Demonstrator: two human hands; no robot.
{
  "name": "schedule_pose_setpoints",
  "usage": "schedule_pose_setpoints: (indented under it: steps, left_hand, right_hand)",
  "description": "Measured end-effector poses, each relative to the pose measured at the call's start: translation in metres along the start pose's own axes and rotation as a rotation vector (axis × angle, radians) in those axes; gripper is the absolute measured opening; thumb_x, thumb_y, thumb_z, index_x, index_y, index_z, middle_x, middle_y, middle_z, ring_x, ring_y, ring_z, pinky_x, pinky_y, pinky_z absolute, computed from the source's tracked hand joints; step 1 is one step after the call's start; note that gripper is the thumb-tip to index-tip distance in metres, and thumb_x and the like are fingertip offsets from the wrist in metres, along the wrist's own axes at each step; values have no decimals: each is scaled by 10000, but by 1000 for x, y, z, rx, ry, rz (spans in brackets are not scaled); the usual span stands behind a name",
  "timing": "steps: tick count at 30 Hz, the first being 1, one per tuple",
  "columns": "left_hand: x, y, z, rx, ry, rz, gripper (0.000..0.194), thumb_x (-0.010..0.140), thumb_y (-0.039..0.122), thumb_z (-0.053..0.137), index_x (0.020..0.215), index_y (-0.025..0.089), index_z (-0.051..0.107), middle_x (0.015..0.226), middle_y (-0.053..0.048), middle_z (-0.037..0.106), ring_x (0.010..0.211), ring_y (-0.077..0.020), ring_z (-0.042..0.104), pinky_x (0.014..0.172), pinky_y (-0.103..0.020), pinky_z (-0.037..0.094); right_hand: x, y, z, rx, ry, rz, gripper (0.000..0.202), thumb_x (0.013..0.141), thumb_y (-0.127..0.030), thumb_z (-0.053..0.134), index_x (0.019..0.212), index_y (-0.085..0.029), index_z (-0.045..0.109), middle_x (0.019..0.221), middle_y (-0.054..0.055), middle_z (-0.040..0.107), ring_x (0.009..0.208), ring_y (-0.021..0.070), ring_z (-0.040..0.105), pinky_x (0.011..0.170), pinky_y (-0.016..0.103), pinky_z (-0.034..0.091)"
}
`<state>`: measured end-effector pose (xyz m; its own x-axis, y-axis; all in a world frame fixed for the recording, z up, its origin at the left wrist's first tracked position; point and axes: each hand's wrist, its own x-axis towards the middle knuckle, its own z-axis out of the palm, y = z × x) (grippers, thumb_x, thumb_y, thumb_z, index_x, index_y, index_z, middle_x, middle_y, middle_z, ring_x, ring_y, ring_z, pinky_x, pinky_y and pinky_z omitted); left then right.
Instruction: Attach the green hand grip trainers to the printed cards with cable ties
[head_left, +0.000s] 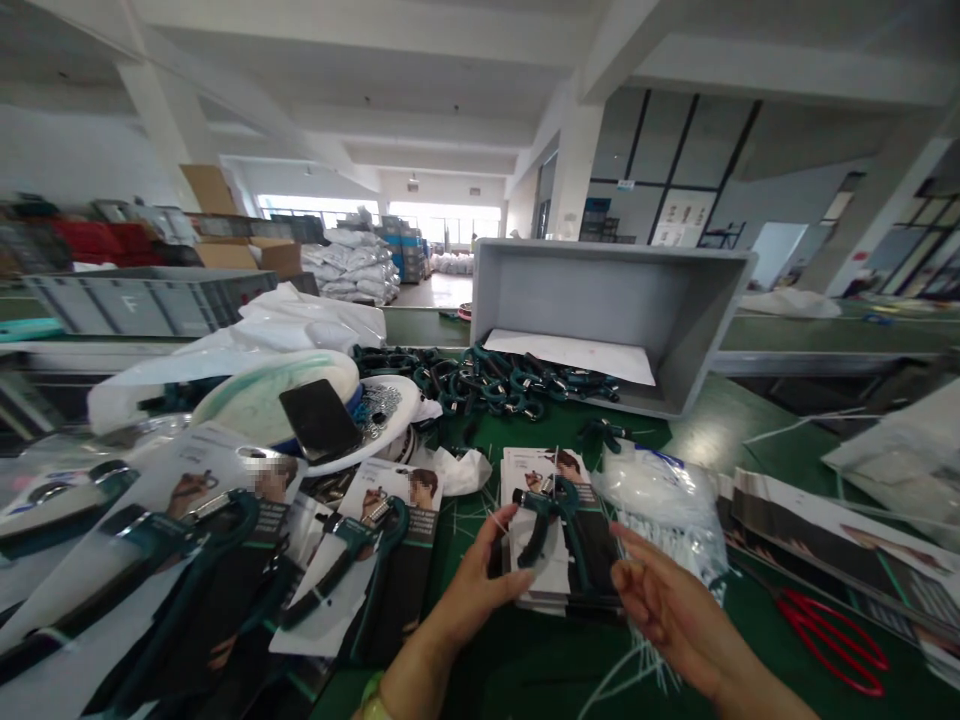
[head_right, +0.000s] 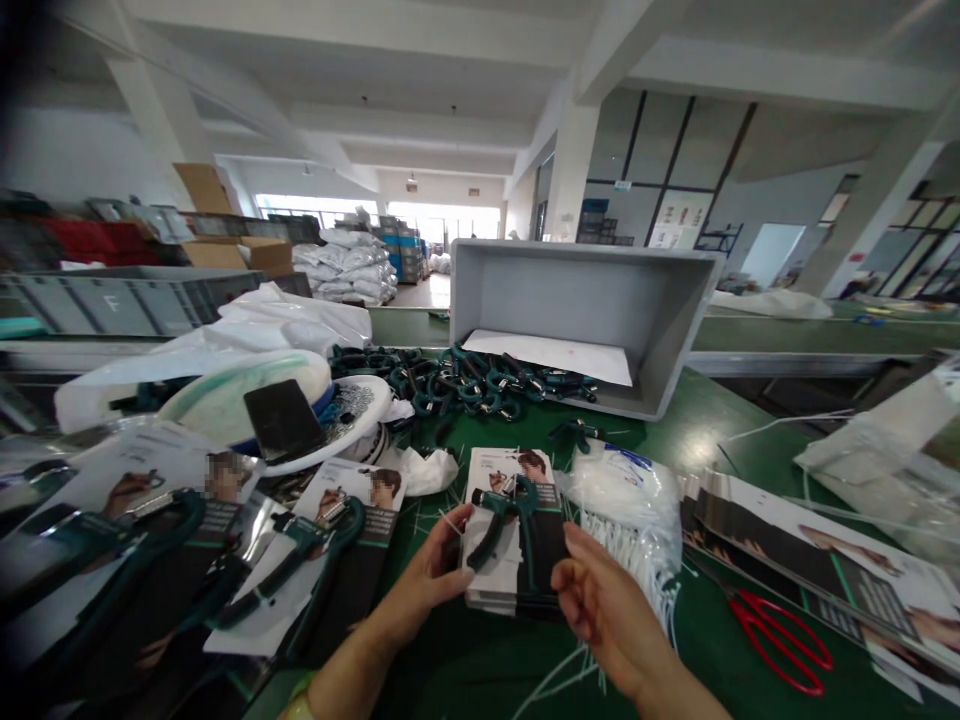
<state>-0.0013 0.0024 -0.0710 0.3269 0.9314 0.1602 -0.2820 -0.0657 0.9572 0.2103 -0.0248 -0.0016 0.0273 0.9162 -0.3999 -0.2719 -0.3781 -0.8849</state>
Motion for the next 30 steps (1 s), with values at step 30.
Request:
schedule_pose_setpoints:
  steps: [30]
  left_hand:
    - [91, 41, 20, 1436, -96, 332, 131, 766, 197, 536, 805, 244, 652, 842, -8, 694, 850, -188, 598, 878, -393, 325]
  right_hand:
    - [81, 10, 13, -911, -17, -966, 166, 799, -328, 564, 718, -193, 616, 709, 21, 541, 654, 152, 517, 593, 263, 410]
